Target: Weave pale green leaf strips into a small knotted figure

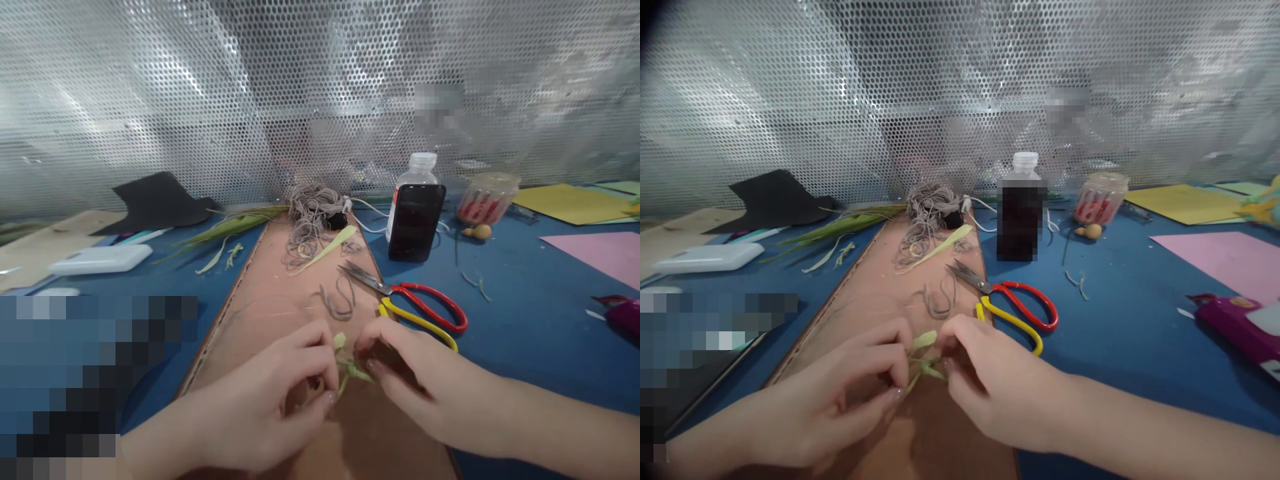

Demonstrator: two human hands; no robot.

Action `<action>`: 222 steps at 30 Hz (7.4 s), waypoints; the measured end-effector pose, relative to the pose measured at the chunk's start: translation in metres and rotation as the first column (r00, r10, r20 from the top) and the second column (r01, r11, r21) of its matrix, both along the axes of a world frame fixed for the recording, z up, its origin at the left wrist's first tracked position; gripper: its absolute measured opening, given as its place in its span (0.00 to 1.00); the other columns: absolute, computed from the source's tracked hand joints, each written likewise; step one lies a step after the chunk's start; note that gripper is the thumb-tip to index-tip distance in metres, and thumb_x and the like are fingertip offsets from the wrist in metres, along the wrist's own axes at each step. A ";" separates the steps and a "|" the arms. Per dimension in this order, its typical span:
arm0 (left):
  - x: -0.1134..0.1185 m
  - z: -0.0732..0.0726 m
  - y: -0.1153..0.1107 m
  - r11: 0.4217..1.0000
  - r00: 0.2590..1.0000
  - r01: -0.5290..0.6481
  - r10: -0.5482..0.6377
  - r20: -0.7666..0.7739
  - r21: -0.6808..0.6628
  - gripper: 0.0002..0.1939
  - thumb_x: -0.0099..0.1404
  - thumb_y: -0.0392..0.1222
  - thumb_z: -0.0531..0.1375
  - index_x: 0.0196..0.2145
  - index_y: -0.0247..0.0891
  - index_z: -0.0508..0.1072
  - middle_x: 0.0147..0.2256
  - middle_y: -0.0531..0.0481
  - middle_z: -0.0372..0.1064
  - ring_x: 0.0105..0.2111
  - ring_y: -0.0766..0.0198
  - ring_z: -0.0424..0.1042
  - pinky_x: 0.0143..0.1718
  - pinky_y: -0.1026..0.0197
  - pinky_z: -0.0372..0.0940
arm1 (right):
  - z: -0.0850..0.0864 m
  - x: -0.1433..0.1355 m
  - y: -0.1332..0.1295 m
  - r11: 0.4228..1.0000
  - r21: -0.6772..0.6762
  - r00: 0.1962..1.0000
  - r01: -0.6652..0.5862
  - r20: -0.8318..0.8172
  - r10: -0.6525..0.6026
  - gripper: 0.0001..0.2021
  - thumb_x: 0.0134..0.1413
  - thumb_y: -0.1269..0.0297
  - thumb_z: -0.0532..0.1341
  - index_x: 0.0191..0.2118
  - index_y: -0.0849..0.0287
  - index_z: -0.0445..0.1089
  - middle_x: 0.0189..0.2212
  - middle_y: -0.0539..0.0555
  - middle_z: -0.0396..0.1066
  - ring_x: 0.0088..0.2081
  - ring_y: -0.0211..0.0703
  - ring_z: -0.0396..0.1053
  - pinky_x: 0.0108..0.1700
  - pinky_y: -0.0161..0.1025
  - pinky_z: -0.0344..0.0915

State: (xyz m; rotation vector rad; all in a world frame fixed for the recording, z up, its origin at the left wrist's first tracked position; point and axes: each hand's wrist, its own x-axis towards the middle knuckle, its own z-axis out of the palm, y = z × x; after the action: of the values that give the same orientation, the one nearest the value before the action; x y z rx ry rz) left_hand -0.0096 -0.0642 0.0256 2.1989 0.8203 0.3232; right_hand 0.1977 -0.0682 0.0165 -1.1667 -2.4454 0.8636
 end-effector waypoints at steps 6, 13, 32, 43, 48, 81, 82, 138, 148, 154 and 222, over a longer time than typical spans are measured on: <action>0.000 0.001 0.000 1.000 1.000 -0.003 0.003 -0.003 0.019 0.05 0.59 0.30 0.50 0.27 0.37 0.60 0.33 0.52 0.56 0.31 0.69 0.60 0.34 0.67 0.59 | -0.002 0.000 0.000 0.998 0.042 0.997 -0.050 -0.062 0.053 0.07 0.52 0.78 0.49 0.34 0.60 0.58 0.30 0.51 0.63 0.30 0.36 0.59 0.33 0.34 0.59; 0.000 -0.004 -0.003 0.972 0.981 -0.186 0.191 0.019 -0.146 0.07 0.67 0.41 0.43 0.38 0.40 0.58 0.31 0.53 0.59 0.30 0.68 0.60 0.33 0.67 0.60 | -0.019 0.001 0.005 0.991 0.113 0.987 0.075 -0.147 -0.058 0.08 0.56 0.74 0.48 0.31 0.59 0.61 0.30 0.52 0.64 0.32 0.37 0.62 0.32 0.34 0.60; 0.006 -0.021 -0.001 0.904 0.935 -0.311 0.347 0.079 -0.294 0.13 0.67 0.49 0.42 0.34 0.40 0.60 0.27 0.55 0.60 0.26 0.68 0.61 0.28 0.67 0.59 | -0.012 -0.002 -0.004 0.991 0.084 0.995 0.100 -0.034 -0.098 0.05 0.56 0.72 0.48 0.31 0.57 0.56 0.23 0.48 0.62 0.23 0.35 0.58 0.23 0.32 0.56; 0.024 -0.026 -0.012 0.723 0.801 -0.374 0.567 0.190 -0.581 0.15 0.64 0.54 0.46 0.31 0.39 0.57 0.17 0.60 0.53 0.15 0.73 0.54 0.18 0.70 0.54 | -0.023 -0.019 -0.006 0.813 -0.570 0.775 0.119 -0.458 -0.435 0.09 0.55 0.57 0.53 0.32 0.57 0.57 0.28 0.49 0.63 0.32 0.36 0.64 0.35 0.34 0.61; 0.023 -0.025 -0.017 0.794 0.841 -0.409 0.519 0.152 -0.450 0.17 0.63 0.57 0.45 0.32 0.39 0.57 0.17 0.60 0.52 0.15 0.73 0.52 0.17 0.70 0.51 | -0.031 -0.019 0.001 0.708 -0.693 0.626 -0.131 -0.612 -0.483 0.25 0.39 0.55 0.67 0.40 0.58 0.56 0.28 0.49 0.67 0.32 0.37 0.68 0.37 0.37 0.62; 0.005 -0.015 -0.004 0.939 0.969 -0.242 0.246 -0.013 -0.245 0.11 0.66 0.46 0.42 0.36 0.39 0.58 0.24 0.54 0.63 0.24 0.68 0.64 0.25 0.68 0.56 | -0.002 0.000 0.008 0.672 -0.732 0.884 -0.116 -0.384 -0.266 0.06 0.54 0.70 0.53 0.39 0.56 0.61 0.30 0.48 0.68 0.25 0.31 0.69 0.33 0.32 0.63; 0.006 -0.015 -0.003 0.935 0.964 -0.259 0.267 0.000 -0.243 0.11 0.66 0.46 0.42 0.36 0.39 0.59 0.24 0.55 0.63 0.24 0.68 0.64 0.25 0.68 0.56 | -0.002 -0.001 0.008 0.645 -0.756 0.891 -0.115 -0.365 -0.269 0.05 0.55 0.70 0.52 0.39 0.56 0.60 0.30 0.47 0.68 0.21 0.29 0.67 0.29 0.30 0.62; 0.006 -0.021 -0.009 0.891 0.919 -0.386 0.394 -0.016 -0.237 0.12 0.67 0.49 0.42 0.33 0.41 0.57 0.18 0.60 0.57 0.16 0.72 0.58 0.19 0.69 0.52 | -0.007 0.003 0.005 0.979 -0.023 0.978 0.201 -0.053 -0.202 0.06 0.57 0.69 0.48 0.32 0.57 0.60 0.24 0.48 0.62 0.26 0.35 0.60 0.27 0.32 0.56; 0.006 -0.025 -0.009 0.917 0.919 -0.393 0.394 0.011 -0.070 0.11 0.67 0.45 0.43 0.30 0.41 0.59 0.25 0.56 0.62 0.27 0.66 0.64 0.30 0.64 0.55 | -0.003 0.001 0.003 0.970 -0.049 0.965 0.238 -0.106 -0.242 0.08 0.57 0.69 0.48 0.28 0.57 0.59 0.22 0.48 0.62 0.23 0.34 0.61 0.26 0.32 0.58; 0.003 -0.026 -0.008 0.914 0.921 -0.380 0.388 0.032 -0.140 0.11 0.67 0.46 0.44 0.30 0.41 0.59 0.24 0.57 0.61 0.26 0.68 0.63 0.27 0.66 0.56 | -0.002 -0.001 0.005 0.952 -0.186 0.942 0.243 -0.189 -0.277 0.07 0.58 0.66 0.48 0.30 0.57 0.58 0.23 0.47 0.63 0.26 0.34 0.62 0.30 0.32 0.60; 0.006 -0.019 0.001 0.940 0.935 -0.270 0.307 0.178 -0.208 0.12 0.54 0.29 0.57 0.33 0.43 0.74 0.32 0.57 0.74 0.34 0.68 0.70 0.34 0.71 0.63 | -0.005 -0.005 -0.005 0.991 0.050 0.992 0.126 -0.021 -0.125 0.11 0.55 0.63 0.54 0.24 0.60 0.65 0.23 0.49 0.63 0.28 0.35 0.58 0.31 0.33 0.55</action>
State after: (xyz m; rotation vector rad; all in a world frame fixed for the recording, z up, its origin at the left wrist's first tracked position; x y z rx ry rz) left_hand -0.0040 -0.0632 0.0066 1.8388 1.0154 0.5906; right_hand 0.1926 -0.0729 0.0114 -1.2733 -2.3368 0.7672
